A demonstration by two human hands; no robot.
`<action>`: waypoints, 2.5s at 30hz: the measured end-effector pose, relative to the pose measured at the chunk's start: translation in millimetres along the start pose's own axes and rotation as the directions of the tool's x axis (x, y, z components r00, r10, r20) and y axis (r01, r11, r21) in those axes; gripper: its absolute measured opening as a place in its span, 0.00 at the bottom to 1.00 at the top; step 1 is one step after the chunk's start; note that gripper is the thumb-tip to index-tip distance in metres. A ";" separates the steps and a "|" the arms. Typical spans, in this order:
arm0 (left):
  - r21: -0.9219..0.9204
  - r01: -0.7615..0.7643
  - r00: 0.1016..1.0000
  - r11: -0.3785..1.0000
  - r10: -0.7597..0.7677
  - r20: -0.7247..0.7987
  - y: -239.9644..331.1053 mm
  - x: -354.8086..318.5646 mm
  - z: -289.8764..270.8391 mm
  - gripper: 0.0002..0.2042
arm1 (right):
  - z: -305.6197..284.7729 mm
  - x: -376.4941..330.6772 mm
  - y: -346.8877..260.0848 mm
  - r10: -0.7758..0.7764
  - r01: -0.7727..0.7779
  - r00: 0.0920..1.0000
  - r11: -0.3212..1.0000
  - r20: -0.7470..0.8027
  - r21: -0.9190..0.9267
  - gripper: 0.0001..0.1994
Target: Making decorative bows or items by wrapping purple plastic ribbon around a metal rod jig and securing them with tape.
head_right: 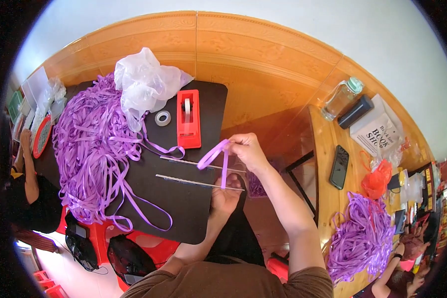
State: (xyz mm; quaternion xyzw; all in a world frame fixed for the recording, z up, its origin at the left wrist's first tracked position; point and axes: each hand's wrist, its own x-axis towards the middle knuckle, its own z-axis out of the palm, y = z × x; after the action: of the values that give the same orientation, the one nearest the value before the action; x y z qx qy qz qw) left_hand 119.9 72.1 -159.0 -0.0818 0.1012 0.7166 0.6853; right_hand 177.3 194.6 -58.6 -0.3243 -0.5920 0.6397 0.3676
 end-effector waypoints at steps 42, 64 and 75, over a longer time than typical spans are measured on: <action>0.880 -0.475 0.727 0.012 0.569 0.384 4.6 -3.0 -13.8 0.13 | 6.3 10.5 0.5 0.072 -0.071 0.997 0.996 -0.006 0.056 0.05; 0.826 -0.562 0.715 0.049 0.530 0.455 13.3 -5.0 20.6 0.13 | 12.4 -29.4 74.1 0.383 -0.377 0.921 0.825 0.075 0.422 0.06; 0.781 -0.427 0.857 0.456 0.478 0.190 8.4 -19.9 6.0 0.07 | 25.8 -89.5 89.6 0.494 -0.458 0.864 0.850 -0.098 0.260 0.07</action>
State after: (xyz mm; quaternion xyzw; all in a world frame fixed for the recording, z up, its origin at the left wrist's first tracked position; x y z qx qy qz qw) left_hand 112.6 54.2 -147.8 0.2445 0.4492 0.7452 0.4279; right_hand 194.2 102.1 -147.4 -0.4673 -0.3840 0.7461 0.2784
